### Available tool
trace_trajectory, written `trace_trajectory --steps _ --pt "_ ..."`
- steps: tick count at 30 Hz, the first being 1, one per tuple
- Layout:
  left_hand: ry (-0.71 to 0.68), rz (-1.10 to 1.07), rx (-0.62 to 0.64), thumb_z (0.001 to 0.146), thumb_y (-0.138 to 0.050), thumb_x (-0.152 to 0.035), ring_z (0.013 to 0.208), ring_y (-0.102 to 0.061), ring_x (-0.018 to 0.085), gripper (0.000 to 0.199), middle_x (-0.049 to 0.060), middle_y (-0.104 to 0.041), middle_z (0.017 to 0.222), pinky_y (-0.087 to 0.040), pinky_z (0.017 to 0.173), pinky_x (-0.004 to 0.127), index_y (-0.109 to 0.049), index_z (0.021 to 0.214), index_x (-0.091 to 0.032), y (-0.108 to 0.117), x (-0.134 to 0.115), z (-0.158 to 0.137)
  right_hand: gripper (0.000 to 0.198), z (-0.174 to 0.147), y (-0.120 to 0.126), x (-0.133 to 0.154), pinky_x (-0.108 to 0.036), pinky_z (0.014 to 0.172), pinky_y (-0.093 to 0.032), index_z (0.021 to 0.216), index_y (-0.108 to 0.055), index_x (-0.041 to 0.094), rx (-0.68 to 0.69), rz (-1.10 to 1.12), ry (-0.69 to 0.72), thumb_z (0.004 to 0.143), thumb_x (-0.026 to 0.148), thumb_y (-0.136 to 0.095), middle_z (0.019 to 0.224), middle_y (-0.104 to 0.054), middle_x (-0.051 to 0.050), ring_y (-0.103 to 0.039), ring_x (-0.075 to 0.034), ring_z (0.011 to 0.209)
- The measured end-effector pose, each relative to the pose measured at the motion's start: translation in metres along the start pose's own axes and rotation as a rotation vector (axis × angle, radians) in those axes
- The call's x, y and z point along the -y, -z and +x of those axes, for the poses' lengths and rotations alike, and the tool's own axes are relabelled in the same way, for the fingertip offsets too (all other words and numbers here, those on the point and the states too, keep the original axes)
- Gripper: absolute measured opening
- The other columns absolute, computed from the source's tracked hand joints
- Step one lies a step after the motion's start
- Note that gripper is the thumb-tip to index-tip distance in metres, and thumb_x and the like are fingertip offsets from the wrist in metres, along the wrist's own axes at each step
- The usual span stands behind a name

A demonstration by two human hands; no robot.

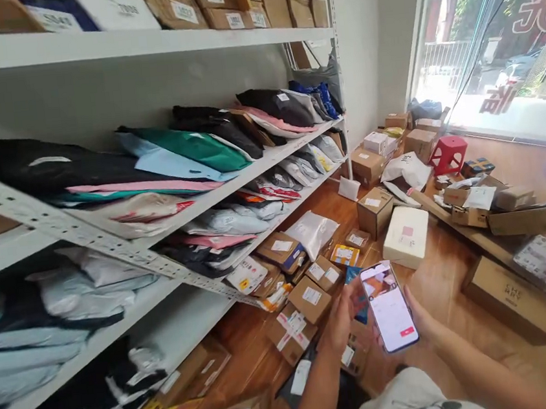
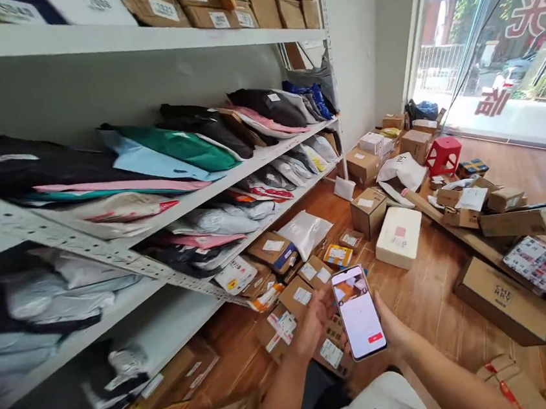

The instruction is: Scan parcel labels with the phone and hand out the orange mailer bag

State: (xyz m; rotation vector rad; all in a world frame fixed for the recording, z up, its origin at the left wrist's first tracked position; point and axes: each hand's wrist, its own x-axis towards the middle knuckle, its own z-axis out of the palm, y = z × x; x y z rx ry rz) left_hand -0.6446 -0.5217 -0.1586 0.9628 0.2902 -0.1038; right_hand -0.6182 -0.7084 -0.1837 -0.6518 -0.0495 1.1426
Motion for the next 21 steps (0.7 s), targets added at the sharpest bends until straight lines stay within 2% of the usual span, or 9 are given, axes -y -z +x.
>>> trace_trajectory --steps 2,5,7,10,13,15,17,19,21 --pt "0.033 0.057 -0.111 0.070 -0.079 -0.069 0.119 -0.063 0.033 0.075 0.019 -0.070 0.123 -0.051 0.094 0.039 -0.071 0.120 -0.014 -0.004 0.010 0.019 0.097 -0.007 0.020 0.020 -0.038 0.073 -0.056 0.100 -0.073 0.013 -0.052 0.052 0.054 0.061 0.099 -0.053 0.090 -0.079 -0.015 -0.076 -0.026 0.074" --pt "0.098 0.107 -0.325 0.066 -0.085 -0.062 0.111 -0.066 0.030 0.067 0.016 -0.072 0.119 -0.052 0.089 0.036 -0.072 0.115 -0.018 0.010 0.024 0.032 0.093 -0.001 0.044 0.043 -0.037 0.064 -0.057 0.100 -0.073 0.016 -0.172 0.106 0.151 0.065 0.098 -0.050 0.090 -0.079 -0.013 -0.075 -0.025 0.067" --pt "0.114 0.127 -0.347 0.070 -0.083 -0.060 0.115 -0.064 0.029 0.064 0.015 -0.071 0.122 -0.052 0.090 0.035 -0.071 0.118 -0.020 0.014 0.025 0.040 0.089 0.011 0.055 0.061 -0.039 0.061 -0.057 0.102 -0.072 0.017 -0.293 0.057 0.204 0.066 0.097 -0.052 0.092 -0.080 -0.012 -0.074 -0.025 0.064" --pt "0.166 0.069 -0.202 0.078 -0.076 -0.060 0.126 -0.057 0.032 0.063 0.016 -0.062 0.136 -0.056 0.087 0.039 -0.067 0.127 -0.022 -0.004 0.014 0.065 0.084 0.036 0.068 0.092 -0.043 0.069 -0.060 0.100 -0.073 0.018 -0.448 -0.061 0.256 0.064 0.093 -0.060 0.094 -0.080 -0.013 -0.076 -0.028 0.072" --pt "0.291 -0.086 0.048 0.087 -0.067 -0.062 0.128 -0.056 0.033 0.064 0.014 -0.054 0.146 -0.059 0.087 0.046 -0.057 0.140 -0.028 -0.039 -0.003 0.110 0.073 0.066 0.075 0.126 -0.040 0.075 -0.059 0.101 -0.071 0.021 -0.531 -0.112 0.328 0.066 0.086 -0.068 0.096 -0.079 -0.009 -0.075 -0.027 0.081" --pt "0.329 -0.162 0.180 0.090 -0.062 -0.065 0.127 -0.058 0.034 0.067 0.014 -0.056 0.144 -0.058 0.091 0.049 -0.051 0.146 -0.030 -0.057 -0.015 0.143 0.063 0.086 0.075 0.149 -0.035 0.075 -0.058 0.104 -0.068 0.025 -0.577 -0.162 0.408 0.068 0.076 -0.074 0.100 -0.079 -0.005 -0.073 -0.024 0.084" --pt "0.342 -0.184 0.241 0.090 -0.059 -0.067 0.125 -0.059 0.035 0.072 0.015 -0.061 0.140 -0.057 0.095 0.049 -0.049 0.149 -0.027 -0.067 -0.025 0.174 0.055 0.102 0.074 0.171 -0.032 0.074 -0.056 0.108 -0.065 0.028 -0.609 -0.227 0.480 0.066 0.056 -0.084 0.101 -0.077 -0.001 -0.071 -0.021 0.084" --pt "0.369 -0.185 0.272 0.092 -0.057 -0.066 0.123 -0.061 0.035 0.073 0.016 -0.063 0.137 -0.056 0.096 0.049 -0.045 0.153 -0.026 -0.069 -0.033 0.201 0.055 0.117 0.073 0.193 -0.030 0.071 -0.054 0.108 -0.063 0.029 -0.634 -0.292 0.528 0.059 0.037 -0.089 0.097 -0.076 0.002 -0.069 -0.020 0.082" --pt "0.393 -0.191 0.296 0.095 -0.053 -0.063 0.122 -0.062 0.035 0.073 0.016 -0.063 0.138 -0.056 0.095 0.049 -0.037 0.157 -0.029 -0.068 -0.040 0.224 0.049 0.129 0.074 0.213 -0.030 0.071 -0.053 0.103 -0.063 0.028 -0.659 -0.347 0.559 0.059 0.030 -0.086 0.090 -0.075 0.002 -0.067 -0.021 0.079"
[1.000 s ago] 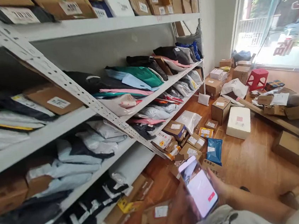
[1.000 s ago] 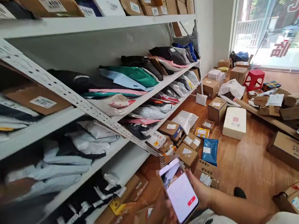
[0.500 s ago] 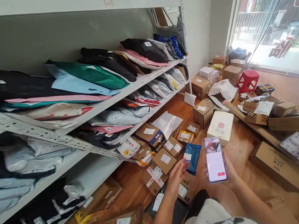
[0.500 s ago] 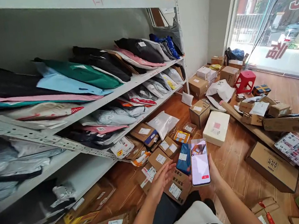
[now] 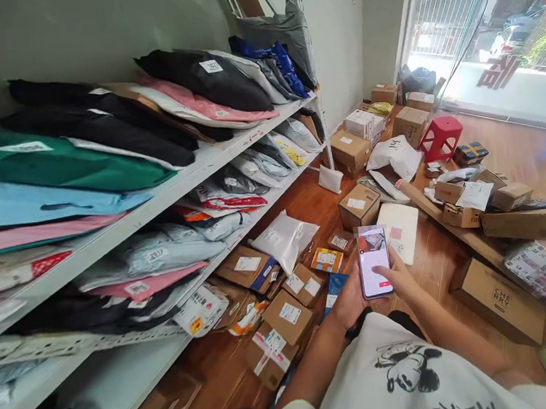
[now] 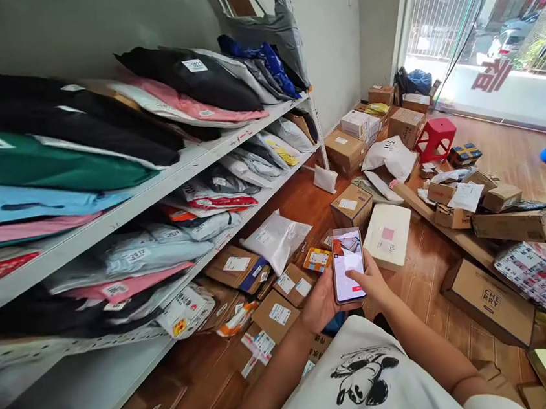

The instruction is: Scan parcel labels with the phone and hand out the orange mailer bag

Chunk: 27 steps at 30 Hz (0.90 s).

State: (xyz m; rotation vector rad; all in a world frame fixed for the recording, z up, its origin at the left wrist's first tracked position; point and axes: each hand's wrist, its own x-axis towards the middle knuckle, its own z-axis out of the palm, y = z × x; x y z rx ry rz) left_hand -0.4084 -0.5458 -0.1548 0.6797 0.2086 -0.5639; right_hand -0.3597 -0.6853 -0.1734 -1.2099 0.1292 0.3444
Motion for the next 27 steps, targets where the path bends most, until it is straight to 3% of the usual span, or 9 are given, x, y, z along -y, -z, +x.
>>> trace_trajectory --steps 4,8,11,14,18,23,27 --pt "-0.004 0.008 -0.019 0.097 -0.050 -0.061 0.122 -0.063 0.034 0.075 0.016 -0.060 0.142 -0.057 0.094 0.048 -0.025 0.161 -0.031 0.002 -0.021 0.027 0.029 0.036 -0.005 0.014 -0.033 0.075 -0.053 0.094 -0.062 0.025 -0.045 -0.069 0.062 0.071 0.040 -0.073 0.085 -0.072 0.001 -0.065 -0.022 0.080" --pt "-0.012 0.042 -0.082 0.098 -0.046 -0.062 0.122 -0.063 0.034 0.074 0.017 -0.059 0.142 -0.054 0.101 0.052 -0.027 0.161 -0.027 -0.007 -0.037 0.049 0.029 0.066 -0.005 0.028 -0.034 0.081 -0.051 0.096 -0.061 0.025 -0.030 -0.117 0.098 0.071 0.036 -0.070 0.089 -0.072 0.001 -0.064 -0.023 0.086" --pt "-0.103 0.037 -0.071 0.094 -0.051 -0.067 0.124 -0.061 0.036 0.079 0.015 -0.058 0.145 -0.053 0.103 0.052 -0.032 0.159 -0.027 -0.017 -0.048 0.064 0.032 0.086 -0.005 0.041 -0.035 0.083 -0.050 0.097 -0.061 0.026 0.015 -0.134 0.092 0.069 0.032 -0.073 0.091 -0.072 0.000 -0.063 -0.024 0.089" --pt "-0.217 0.005 -0.052 0.088 -0.061 -0.068 0.131 -0.056 0.036 0.083 0.013 -0.058 0.146 -0.052 0.105 0.048 -0.040 0.156 -0.026 -0.028 -0.057 0.079 0.033 0.106 -0.004 0.055 -0.035 0.081 -0.050 0.097 -0.061 0.027 0.096 -0.127 0.050 0.068 0.031 -0.076 0.091 -0.072 0.000 -0.063 -0.024 0.088" --pt "-0.310 -0.033 -0.159 0.088 -0.065 -0.063 0.133 -0.054 0.036 0.078 0.014 -0.060 0.143 -0.052 0.105 0.046 -0.046 0.152 -0.021 -0.033 -0.063 0.097 0.028 0.128 0.001 0.069 -0.035 0.082 -0.050 0.099 -0.063 0.027 0.250 -0.072 -0.024 0.073 0.034 -0.068 0.096 -0.074 -0.001 -0.063 -0.024 0.089" --pt "-0.324 -0.077 -0.308 0.091 -0.062 -0.060 0.122 -0.062 0.036 0.081 0.014 -0.059 0.144 -0.059 0.092 0.050 -0.031 0.158 -0.026 -0.033 -0.067 0.108 0.036 0.149 0.014 0.081 -0.037 0.079 -0.051 0.101 -0.069 0.021 0.460 -0.043 -0.140 0.069 0.035 -0.061 0.092 -0.076 -0.004 -0.066 -0.026 0.086" --pt "-0.346 -0.103 -0.396 0.094 -0.061 -0.047 0.119 -0.064 0.034 0.076 0.011 -0.057 0.146 -0.062 0.086 0.050 -0.024 0.159 -0.030 -0.039 -0.068 0.112 0.030 0.160 0.023 0.090 -0.036 0.080 -0.051 0.096 -0.072 0.021 0.543 -0.058 -0.171 0.068 0.028 -0.063 0.090 -0.076 -0.002 -0.065 -0.025 0.086"
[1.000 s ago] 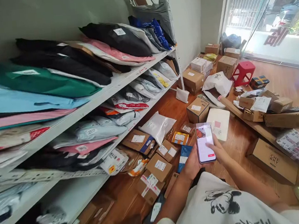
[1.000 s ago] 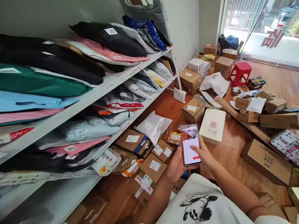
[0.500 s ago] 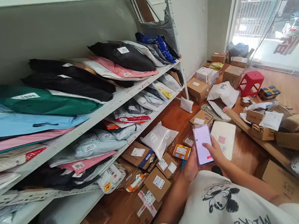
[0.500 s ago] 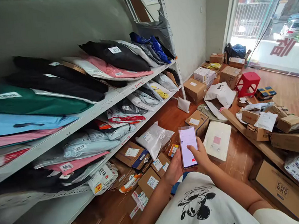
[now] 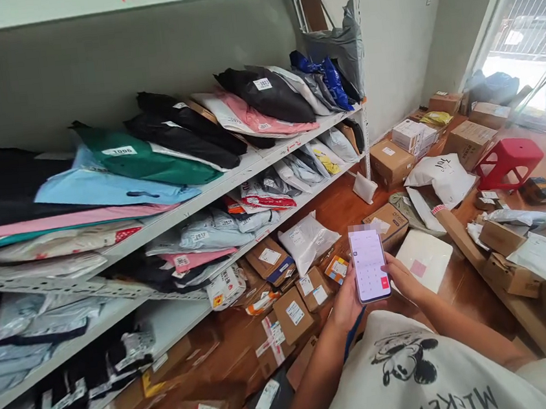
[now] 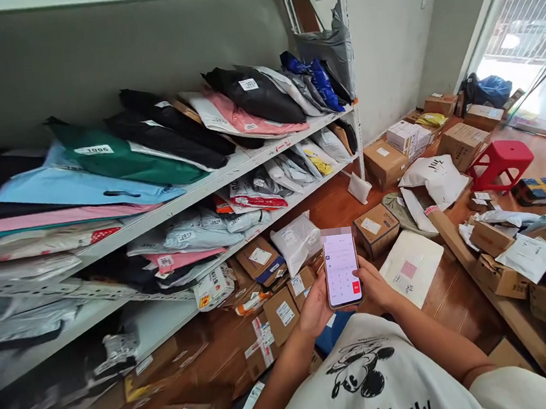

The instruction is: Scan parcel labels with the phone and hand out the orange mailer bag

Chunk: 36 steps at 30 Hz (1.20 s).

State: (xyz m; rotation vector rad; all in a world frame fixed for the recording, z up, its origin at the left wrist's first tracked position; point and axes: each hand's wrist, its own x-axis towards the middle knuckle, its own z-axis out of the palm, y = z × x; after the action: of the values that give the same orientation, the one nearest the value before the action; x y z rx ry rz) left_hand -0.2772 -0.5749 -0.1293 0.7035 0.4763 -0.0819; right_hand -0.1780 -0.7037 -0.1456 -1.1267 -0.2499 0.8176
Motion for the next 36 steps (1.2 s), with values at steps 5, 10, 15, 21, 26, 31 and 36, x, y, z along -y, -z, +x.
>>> trace_trajectory --steps 5,10,15,21,26,31,36 --pt "-0.068 -0.021 -0.056 0.086 -0.066 -0.034 0.124 -0.060 0.033 0.088 0.008 -0.057 0.146 -0.062 0.088 0.047 -0.017 0.160 -0.032 -0.007 0.006 0.007 0.036 0.005 0.001 0.001 -0.039 0.087 -0.052 0.105 -0.069 0.024 0.012 0.012 0.009 0.069 0.028 -0.074 0.100 -0.076 -0.003 -0.067 -0.026 0.095" --pt "-0.066 0.004 -0.045 0.078 -0.066 -0.030 0.123 -0.060 0.033 0.099 0.007 -0.055 0.147 -0.061 0.089 0.048 -0.012 0.160 -0.036 -0.011 0.008 0.010 0.039 0.006 0.004 0.001 -0.040 0.088 -0.053 0.106 -0.068 0.025 0.017 0.019 0.006 0.068 0.024 -0.076 0.105 -0.076 -0.003 -0.067 -0.026 0.098" --pt "-0.059 0.043 0.052 0.066 -0.068 -0.022 0.119 -0.062 0.035 0.107 0.008 -0.058 0.144 -0.060 0.090 0.051 -0.017 0.160 -0.037 -0.014 0.004 0.006 0.035 0.004 0.018 0.014 -0.042 0.095 -0.050 0.096 -0.071 0.026 0.091 0.031 -0.013 0.062 0.018 -0.067 0.101 -0.077 0.000 -0.065 -0.029 0.106" --pt "-0.048 0.132 0.068 0.060 -0.064 -0.012 0.111 -0.067 0.034 0.114 0.008 -0.058 0.145 -0.060 0.090 0.050 -0.018 0.160 -0.040 -0.016 0.002 0.003 0.039 0.004 0.022 0.019 -0.043 0.098 -0.049 0.101 -0.073 0.026 0.115 0.043 -0.033 0.063 0.020 -0.066 0.104 -0.077 0.000 -0.064 -0.029 0.110" --pt "-0.052 0.148 0.046 0.061 -0.066 -0.011 0.112 -0.067 0.033 0.118 0.008 -0.054 0.149 -0.060 0.090 0.050 -0.010 0.160 -0.042 -0.017 0.004 0.002 0.040 0.004 0.019 0.014 -0.037 0.083 -0.054 0.106 -0.073 0.024 0.092 0.069 -0.049 0.067 0.026 -0.068 0.103 -0.078 -0.002 -0.067 -0.025 0.094" --pt "-0.058 0.041 0.158 0.060 -0.061 -0.016 0.118 -0.064 0.034 0.114 0.007 -0.052 0.150 -0.057 0.094 0.053 -0.013 0.160 -0.041 -0.019 0.002 0.002 0.033 0.007 0.020 0.008 -0.036 0.075 -0.055 0.106 -0.072 0.023 0.084 0.073 -0.063 0.078 0.039 -0.071 0.094 -0.078 -0.004 -0.069 -0.023 0.083" --pt "-0.055 0.009 0.155 0.063 -0.061 -0.020 0.119 -0.063 0.034 0.112 0.007 -0.050 0.152 -0.056 0.095 0.054 -0.011 0.160 -0.042 -0.020 0.003 0.002 0.040 0.007 0.026 0.010 -0.036 0.079 -0.055 0.103 -0.072 0.022 0.146 0.061 -0.072 0.067 0.033 -0.086 0.096 -0.078 -0.004 -0.070 -0.023 0.085"
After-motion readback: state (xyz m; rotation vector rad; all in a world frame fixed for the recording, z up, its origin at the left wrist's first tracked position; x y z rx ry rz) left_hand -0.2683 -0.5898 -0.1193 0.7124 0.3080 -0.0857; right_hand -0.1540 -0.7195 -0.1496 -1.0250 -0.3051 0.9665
